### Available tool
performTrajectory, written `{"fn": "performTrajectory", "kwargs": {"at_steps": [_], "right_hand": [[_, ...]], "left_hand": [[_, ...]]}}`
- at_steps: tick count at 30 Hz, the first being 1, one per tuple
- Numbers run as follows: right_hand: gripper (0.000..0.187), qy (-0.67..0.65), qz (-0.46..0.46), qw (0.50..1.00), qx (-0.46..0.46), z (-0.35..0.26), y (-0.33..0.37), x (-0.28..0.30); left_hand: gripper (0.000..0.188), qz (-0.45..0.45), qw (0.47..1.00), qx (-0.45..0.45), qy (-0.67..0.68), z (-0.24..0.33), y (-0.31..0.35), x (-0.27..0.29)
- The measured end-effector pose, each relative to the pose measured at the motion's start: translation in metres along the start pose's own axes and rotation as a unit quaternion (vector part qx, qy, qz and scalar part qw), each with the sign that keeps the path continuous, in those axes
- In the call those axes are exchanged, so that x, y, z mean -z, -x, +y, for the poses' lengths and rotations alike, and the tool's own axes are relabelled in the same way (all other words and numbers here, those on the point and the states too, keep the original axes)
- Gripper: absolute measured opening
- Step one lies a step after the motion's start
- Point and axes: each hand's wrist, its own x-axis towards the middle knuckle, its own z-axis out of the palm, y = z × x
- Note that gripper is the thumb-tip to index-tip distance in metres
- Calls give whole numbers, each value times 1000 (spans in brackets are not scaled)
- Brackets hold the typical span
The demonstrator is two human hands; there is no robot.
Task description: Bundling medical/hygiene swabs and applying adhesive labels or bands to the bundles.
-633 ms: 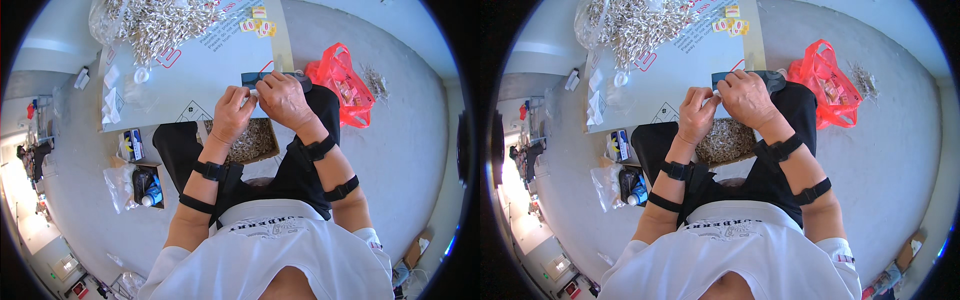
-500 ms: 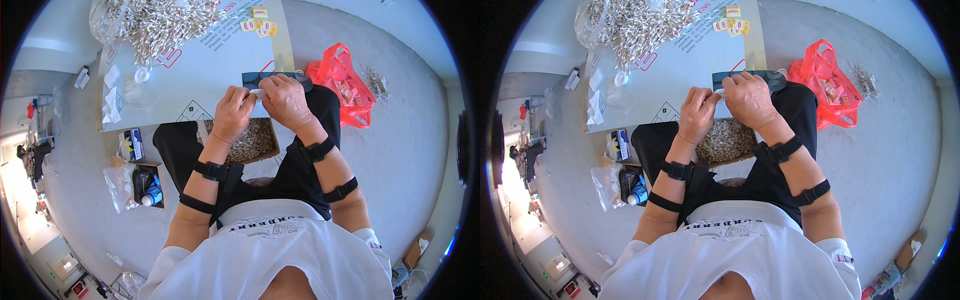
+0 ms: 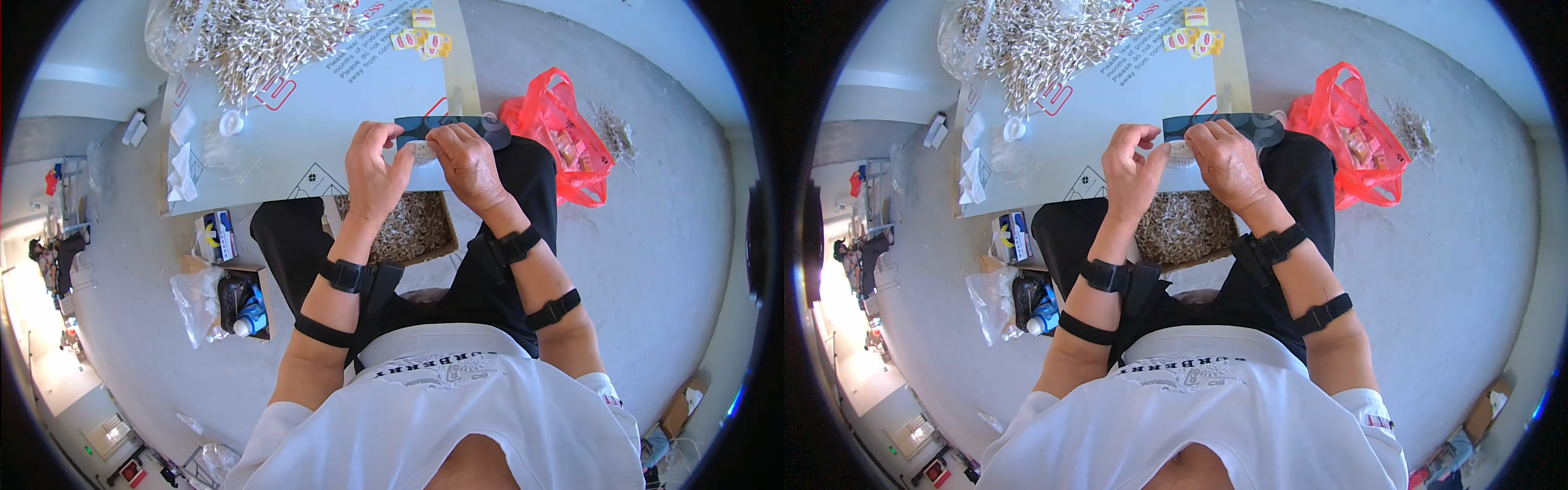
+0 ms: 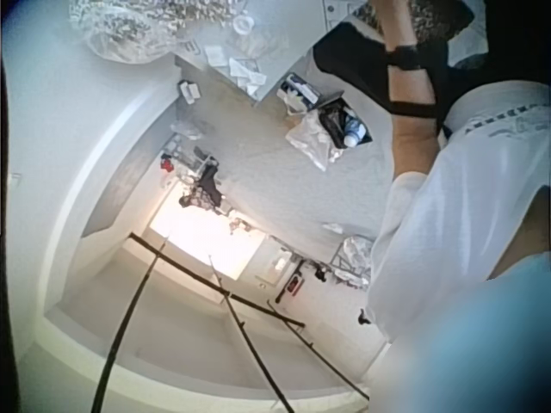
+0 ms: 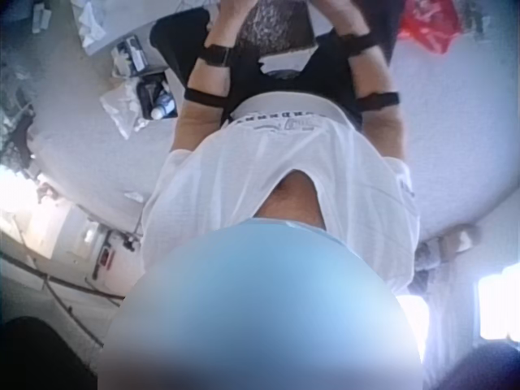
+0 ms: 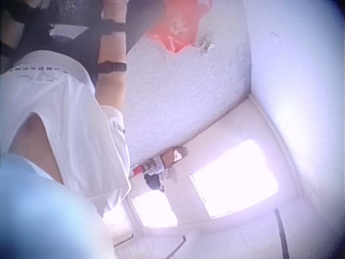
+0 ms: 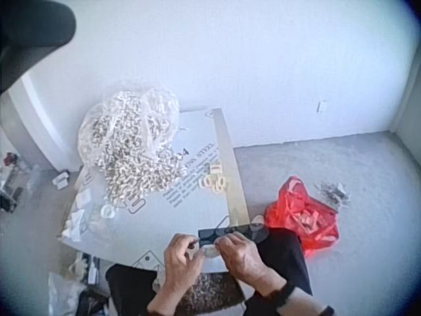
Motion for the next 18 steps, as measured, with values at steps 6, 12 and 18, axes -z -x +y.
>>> {"fn": "performTrajectory", "kwargs": {"at_steps": [6,12,18], "right_hand": [[7,-23,20,999,-10,-2,4,-7],[6,-44,36,998,-37,-4,4,-9],[5,-110,43,991,-65,-3,4,-10]], "left_hand": [[26,-112,968,214,66,-1,-14,-6],[18,-84,984,153,-21,6,-10,-11],[10,-20,997,40,-55,1,-5,-16]]}}
